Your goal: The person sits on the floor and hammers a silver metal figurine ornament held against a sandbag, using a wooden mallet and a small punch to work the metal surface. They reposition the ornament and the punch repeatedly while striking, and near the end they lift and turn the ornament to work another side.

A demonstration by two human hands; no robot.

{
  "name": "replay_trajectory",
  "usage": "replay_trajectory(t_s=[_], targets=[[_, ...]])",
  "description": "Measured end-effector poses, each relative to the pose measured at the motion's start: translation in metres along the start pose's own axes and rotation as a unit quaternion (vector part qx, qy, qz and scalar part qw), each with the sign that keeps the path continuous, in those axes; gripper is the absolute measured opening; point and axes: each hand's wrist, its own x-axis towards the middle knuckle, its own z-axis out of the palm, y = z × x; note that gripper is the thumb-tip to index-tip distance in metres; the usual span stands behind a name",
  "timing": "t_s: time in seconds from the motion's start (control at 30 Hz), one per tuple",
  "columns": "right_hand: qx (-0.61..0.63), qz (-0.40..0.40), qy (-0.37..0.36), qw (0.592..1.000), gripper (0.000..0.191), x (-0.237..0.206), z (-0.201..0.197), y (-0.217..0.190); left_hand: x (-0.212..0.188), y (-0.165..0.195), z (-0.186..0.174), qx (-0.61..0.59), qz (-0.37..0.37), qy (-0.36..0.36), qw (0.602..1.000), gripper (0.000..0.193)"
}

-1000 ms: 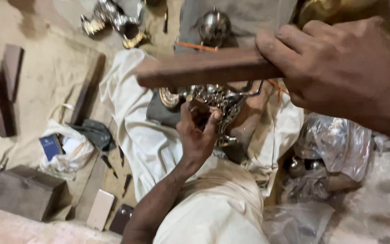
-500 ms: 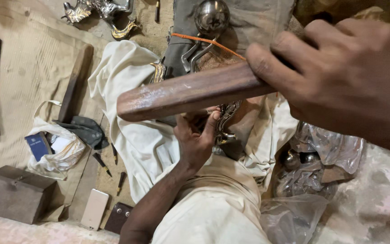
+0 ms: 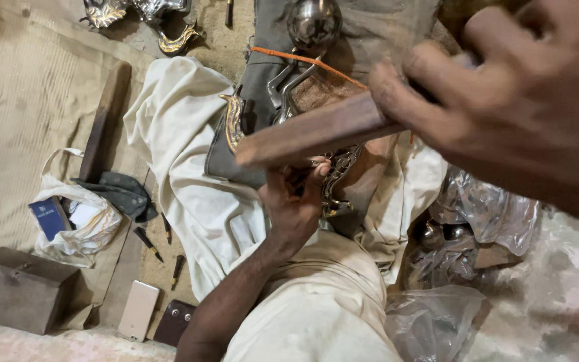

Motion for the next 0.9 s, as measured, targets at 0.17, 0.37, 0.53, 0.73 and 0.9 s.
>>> replay_trajectory(t_s=[0.17, 0.37, 0.53, 0.73, 0.9], targets=[[0.089, 0.046, -0.009, 0.995, 0.047, -0.016, 0.015, -0.004, 0.006, 0.01, -0.003, -0.056, -0.032, -0.036, 0.997, 0.029], [0.102, 0.058, -0.064, 0.991, 0.048, -0.037, 0.031, -0.008, 0.015, 0.022, -0.008, -0.01, -0.041, -0.067, 0.997, 0.027], [0.037, 0.056, -0.072, 0.995, 0.053, -0.048, 0.032, -0.009, 0.014, 0.024, -0.004, -0.004, -0.015, -0.062, 0.998, 0.024], [0.102, 0.084, -0.056, 0.99, 0.048, -0.063, 0.035, -0.012, 0.005, 0.019, 0.005, -0.017, -0.035, -0.064, 0.997, 0.028], [0.128, 0.091, -0.061, 0.986, 0.051, -0.084, 0.042, -0.018, 0.0, 0.017, 0.007, 0.011, 0.012, -0.067, 0.998, 0.033]])
